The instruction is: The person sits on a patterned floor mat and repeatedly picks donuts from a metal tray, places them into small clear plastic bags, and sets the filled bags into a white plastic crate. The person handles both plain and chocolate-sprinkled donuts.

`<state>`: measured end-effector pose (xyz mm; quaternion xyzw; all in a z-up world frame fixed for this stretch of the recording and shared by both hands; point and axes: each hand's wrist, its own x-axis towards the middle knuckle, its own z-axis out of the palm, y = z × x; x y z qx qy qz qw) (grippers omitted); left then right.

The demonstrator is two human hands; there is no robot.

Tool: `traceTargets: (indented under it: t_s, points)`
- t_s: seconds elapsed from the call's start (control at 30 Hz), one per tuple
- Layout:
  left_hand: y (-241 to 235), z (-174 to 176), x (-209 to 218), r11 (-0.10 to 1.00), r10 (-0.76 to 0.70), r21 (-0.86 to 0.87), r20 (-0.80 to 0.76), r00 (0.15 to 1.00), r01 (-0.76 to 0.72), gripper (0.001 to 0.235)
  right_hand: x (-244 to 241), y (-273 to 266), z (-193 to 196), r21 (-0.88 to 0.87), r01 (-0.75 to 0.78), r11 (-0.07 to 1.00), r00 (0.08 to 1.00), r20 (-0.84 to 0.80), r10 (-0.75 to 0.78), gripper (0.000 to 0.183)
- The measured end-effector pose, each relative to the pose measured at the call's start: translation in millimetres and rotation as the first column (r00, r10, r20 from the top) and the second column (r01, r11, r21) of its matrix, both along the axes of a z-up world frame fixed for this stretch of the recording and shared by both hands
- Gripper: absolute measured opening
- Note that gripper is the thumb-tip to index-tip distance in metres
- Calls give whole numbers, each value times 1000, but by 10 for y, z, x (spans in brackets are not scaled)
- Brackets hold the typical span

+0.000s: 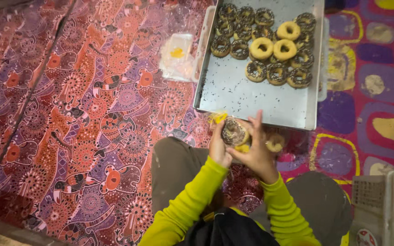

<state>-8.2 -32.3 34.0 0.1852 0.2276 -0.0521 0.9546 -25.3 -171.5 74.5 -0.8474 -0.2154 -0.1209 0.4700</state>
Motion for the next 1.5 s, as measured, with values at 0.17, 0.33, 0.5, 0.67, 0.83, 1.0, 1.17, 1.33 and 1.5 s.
traceTargets:
  t_s: [0.17,0.33,0.5,0.67,0.83,1.0,1.17,1.33,1.5]
  points:
    - [-183,94,-75,999,-40,21,114,993,38,41,-119,1,115,107,59,992,994,-98,-49,113]
    - [-226,-191,-221,972,-77,-205,194,978,118,42,-252,144,44,-74,395,916,897,247,-367,68]
    - [126,-670,-200,975,-220,-14,59,974,221,47,-235,20,131,-25,249,968,939,252,-235,58]
    - [307,-799,-469,544,-464,838,272,843,29,36,-89,-133,213,-287,-27,957,989,-148,-17,18]
    - [273,-479,-684,673,-446,735,308,840,87,25,-341,-208,308,-283,29,959,983,184,25,24]
    - [256,258,-1065,-77,-765,996,-24,644,-53,19,-338,-489,505,-546,-157,823,830,378,409,18]
    - [358,721,-1171,-366,-868,888,-218,447,-277,25,-190,-823,239,-669,244,702,767,576,283,46]
    - [354,481,-1022,343,-847,920,390,362,-189,33,-749,-525,-377,-50,-532,845,813,-310,493,33]
    - [348,91,-1371,822,-288,562,275,917,90,38,-1166,259,-534,766,203,610,780,-503,372,30]
